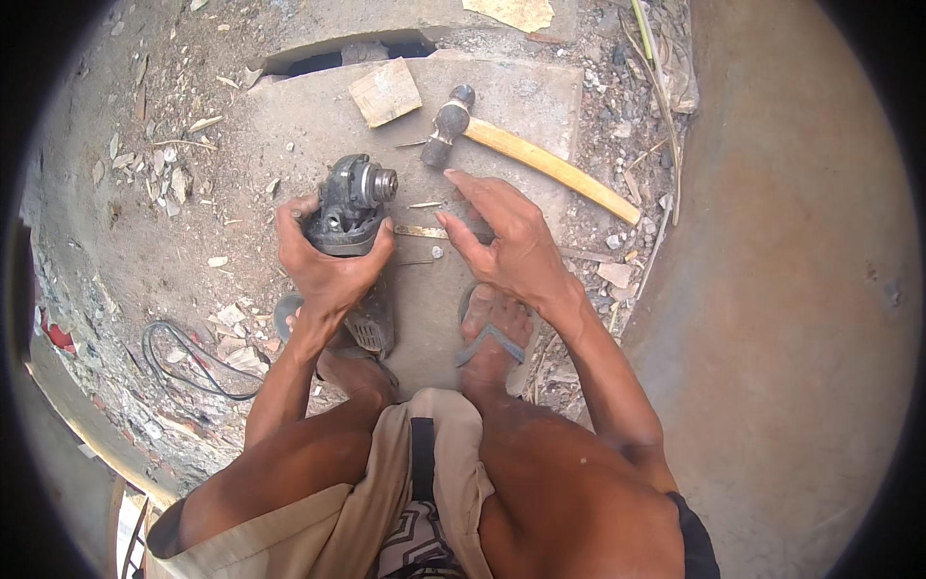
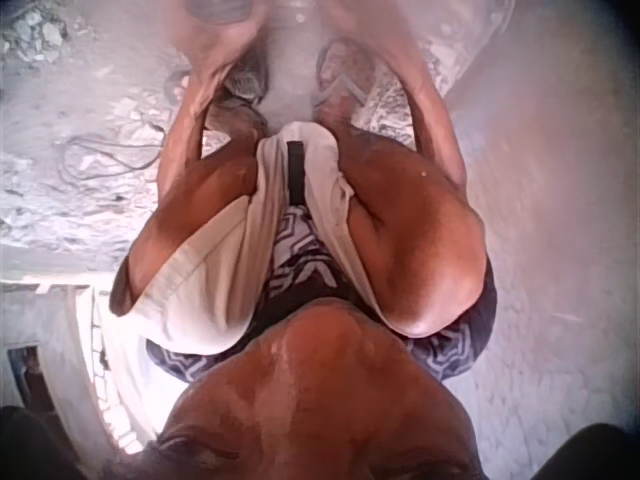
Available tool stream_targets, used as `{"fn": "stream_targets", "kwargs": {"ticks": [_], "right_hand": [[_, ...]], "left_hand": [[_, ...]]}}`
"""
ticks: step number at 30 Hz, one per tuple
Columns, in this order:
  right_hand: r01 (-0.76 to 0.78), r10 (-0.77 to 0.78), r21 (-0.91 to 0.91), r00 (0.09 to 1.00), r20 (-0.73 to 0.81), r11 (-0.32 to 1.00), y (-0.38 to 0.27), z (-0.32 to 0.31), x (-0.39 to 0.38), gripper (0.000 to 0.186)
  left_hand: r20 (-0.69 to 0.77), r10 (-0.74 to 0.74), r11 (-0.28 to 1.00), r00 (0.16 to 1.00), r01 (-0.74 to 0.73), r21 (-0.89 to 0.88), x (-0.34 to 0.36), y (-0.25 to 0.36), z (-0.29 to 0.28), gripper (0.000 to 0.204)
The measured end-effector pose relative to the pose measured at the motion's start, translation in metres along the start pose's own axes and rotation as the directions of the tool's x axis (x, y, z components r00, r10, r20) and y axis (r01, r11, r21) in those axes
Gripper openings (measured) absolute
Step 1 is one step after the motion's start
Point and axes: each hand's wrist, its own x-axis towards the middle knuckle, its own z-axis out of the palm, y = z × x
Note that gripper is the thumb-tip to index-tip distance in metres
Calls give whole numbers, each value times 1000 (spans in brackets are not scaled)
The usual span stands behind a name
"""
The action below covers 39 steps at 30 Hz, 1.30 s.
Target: The person disassembles a handheld power tool, removes a small metal pin, and uses a hammer to tap the pin and tool components. The person then reassembles the tool and continues tapping with the hammer.
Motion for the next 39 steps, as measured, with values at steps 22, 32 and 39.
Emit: {"fn": "stream_targets", "kwargs": {"ticks": [22,32,39], "right_hand": [[-13,89,-288,963,253,957,21,-26,-39,13],[-255,270,-111,951,148,961,-81,-80,7,8],[-186,288,-438,941,177,879,-193,-136,47,21]], "left_hand": [[-52,-169,967,984,176,185,11,-16,-18,69],[-14,213,966,977,-208,153,48,-13,-27,62],[84,36,997,996,-31,-71,44,-16,-26,50]]}}
